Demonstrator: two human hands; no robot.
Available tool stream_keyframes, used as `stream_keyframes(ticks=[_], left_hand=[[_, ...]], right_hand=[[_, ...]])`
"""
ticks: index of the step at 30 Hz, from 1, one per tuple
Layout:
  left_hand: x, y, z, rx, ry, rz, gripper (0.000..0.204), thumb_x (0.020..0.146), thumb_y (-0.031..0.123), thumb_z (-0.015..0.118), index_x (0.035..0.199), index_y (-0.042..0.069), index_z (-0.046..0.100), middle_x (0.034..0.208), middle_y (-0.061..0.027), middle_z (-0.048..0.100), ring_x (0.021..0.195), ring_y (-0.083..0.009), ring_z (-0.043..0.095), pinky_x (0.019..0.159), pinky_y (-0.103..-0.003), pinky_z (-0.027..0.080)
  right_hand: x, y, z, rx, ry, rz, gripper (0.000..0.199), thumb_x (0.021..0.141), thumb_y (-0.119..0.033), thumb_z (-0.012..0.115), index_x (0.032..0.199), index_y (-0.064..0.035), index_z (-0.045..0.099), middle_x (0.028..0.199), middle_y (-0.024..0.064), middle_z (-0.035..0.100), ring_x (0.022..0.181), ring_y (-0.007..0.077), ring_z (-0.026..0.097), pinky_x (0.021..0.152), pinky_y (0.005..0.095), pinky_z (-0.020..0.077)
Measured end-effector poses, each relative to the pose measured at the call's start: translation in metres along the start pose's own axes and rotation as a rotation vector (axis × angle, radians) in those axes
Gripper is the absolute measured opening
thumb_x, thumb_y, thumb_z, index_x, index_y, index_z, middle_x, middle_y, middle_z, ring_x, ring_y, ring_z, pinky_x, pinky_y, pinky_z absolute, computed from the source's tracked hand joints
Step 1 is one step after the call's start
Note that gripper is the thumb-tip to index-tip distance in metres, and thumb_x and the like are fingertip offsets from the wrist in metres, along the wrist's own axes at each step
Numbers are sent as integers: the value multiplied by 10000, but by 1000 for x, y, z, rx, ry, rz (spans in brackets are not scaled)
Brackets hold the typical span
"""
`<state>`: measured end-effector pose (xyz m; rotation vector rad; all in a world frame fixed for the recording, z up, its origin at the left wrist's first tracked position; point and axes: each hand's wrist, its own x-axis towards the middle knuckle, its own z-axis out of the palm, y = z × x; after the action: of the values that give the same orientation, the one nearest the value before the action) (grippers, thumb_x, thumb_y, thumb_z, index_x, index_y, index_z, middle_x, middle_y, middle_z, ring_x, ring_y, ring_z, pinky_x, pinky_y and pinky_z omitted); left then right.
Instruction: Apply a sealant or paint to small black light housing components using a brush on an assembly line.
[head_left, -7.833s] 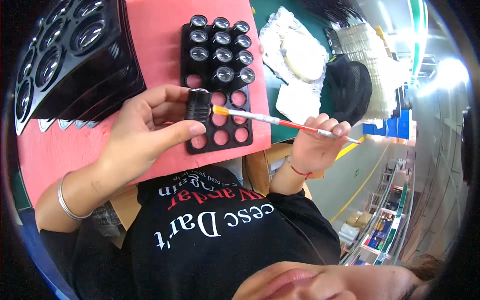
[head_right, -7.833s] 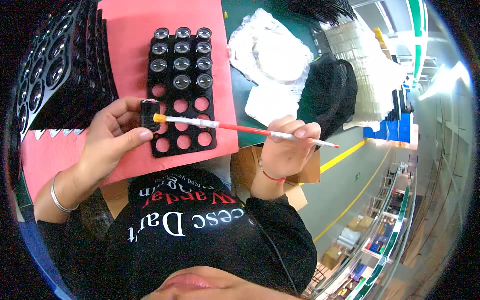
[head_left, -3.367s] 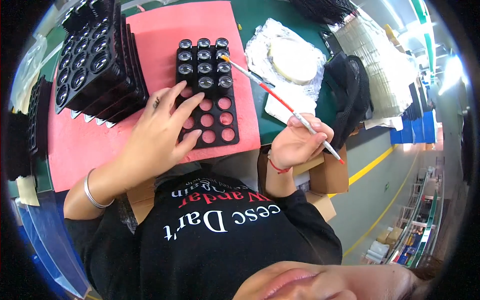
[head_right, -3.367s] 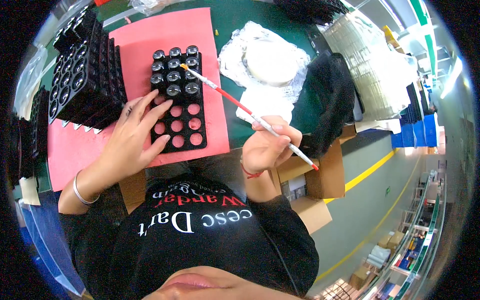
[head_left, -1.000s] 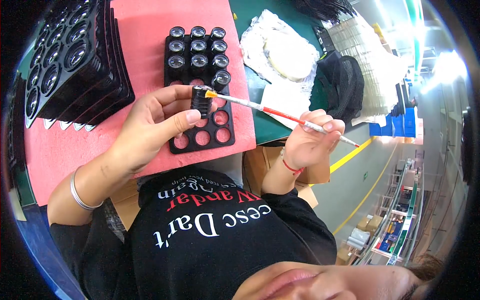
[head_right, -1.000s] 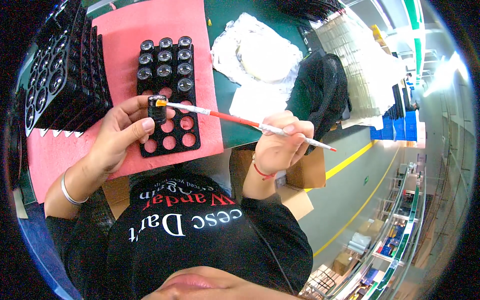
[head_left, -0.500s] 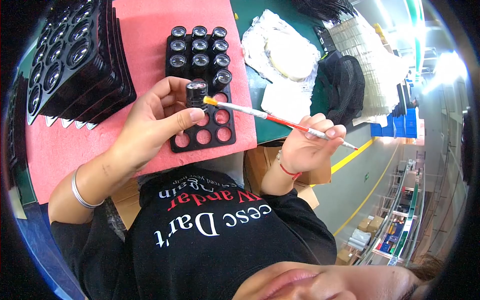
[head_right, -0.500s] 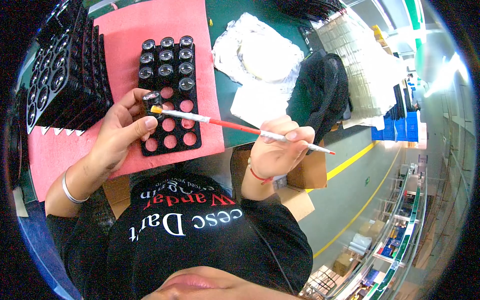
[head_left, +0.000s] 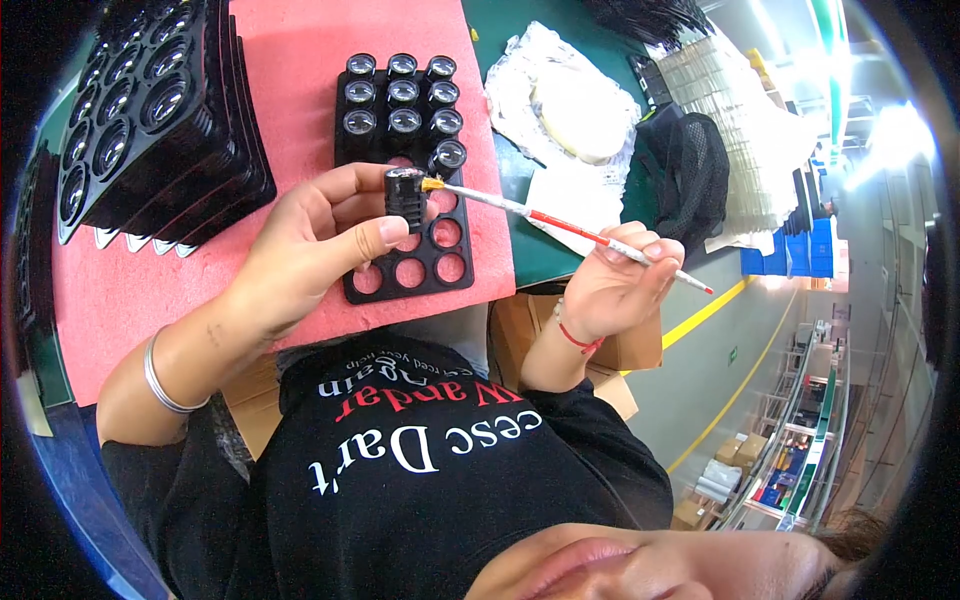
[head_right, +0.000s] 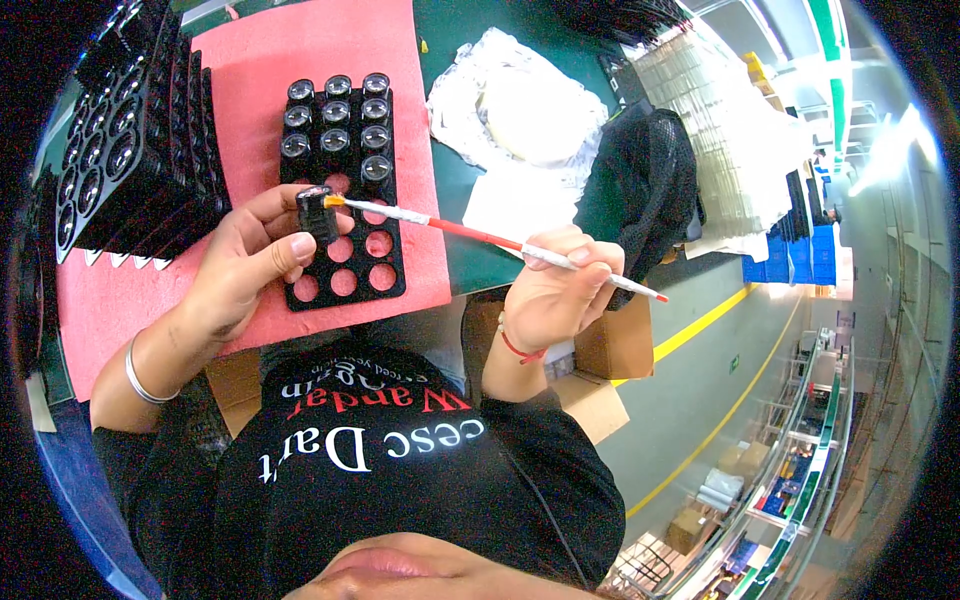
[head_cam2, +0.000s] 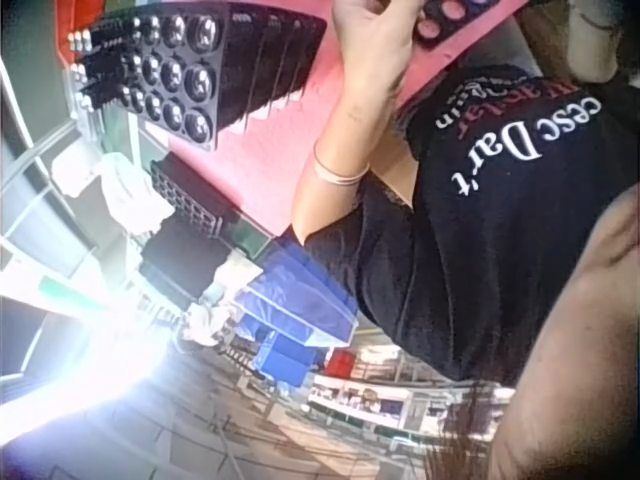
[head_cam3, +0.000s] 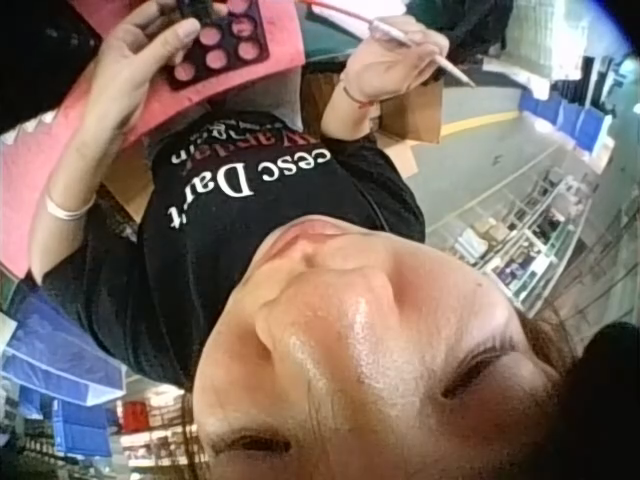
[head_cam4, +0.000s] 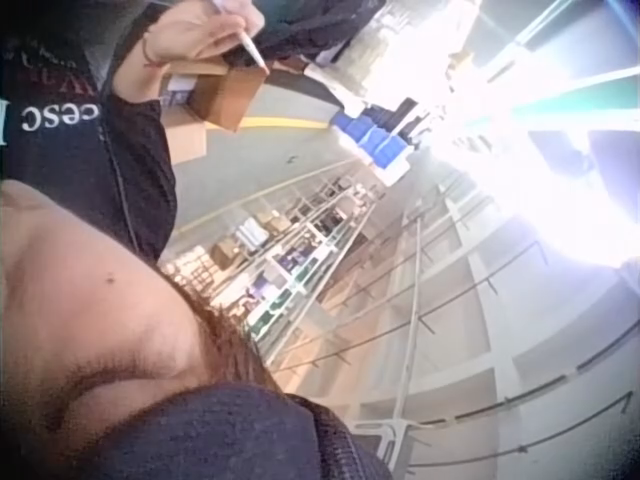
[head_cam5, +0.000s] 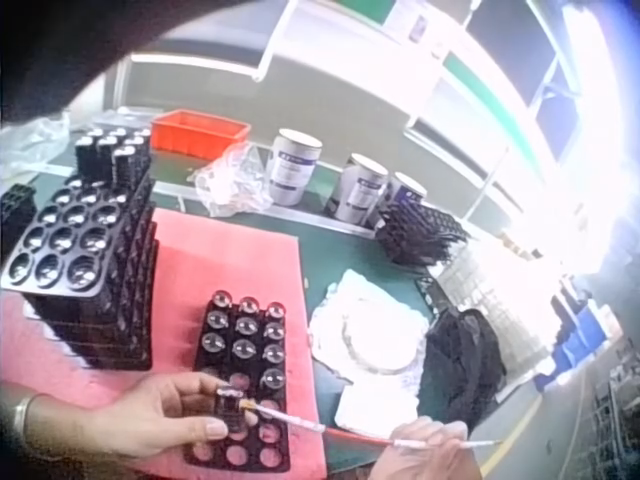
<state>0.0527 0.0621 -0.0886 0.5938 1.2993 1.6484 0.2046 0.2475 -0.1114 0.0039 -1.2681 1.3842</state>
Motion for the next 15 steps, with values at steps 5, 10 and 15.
stream_keyframes(ticks=[5,10,15], left_hand=[[-4,7,0,40,-65,-29,354,747,136,575,1066,37,456,994,-73,571,796,-75,519,660,-189,412],[-24,26,8,460,-204,154,361,642,49,689,960,26,521,929,-66,595,749,-87,539,641,-225,430],[-43,72,3,975,-108,898,301,608,100,687,854,30,529,821,-82,595,703,-138,517,607,-224,344]], right_hand=[[0,7,-14,43,96,-105,241,891,-275,363,785,-62,402,652,38,462,540,132,401,479,242,320],[-4,20,-7,133,287,-109,218,881,-281,391,830,-72,426,740,14,483,612,131,423,526,236,332],[-4,17,-4,75,319,-139,211,891,-266,359,818,-74,406,741,10,478,603,127,409,542,245,334]])
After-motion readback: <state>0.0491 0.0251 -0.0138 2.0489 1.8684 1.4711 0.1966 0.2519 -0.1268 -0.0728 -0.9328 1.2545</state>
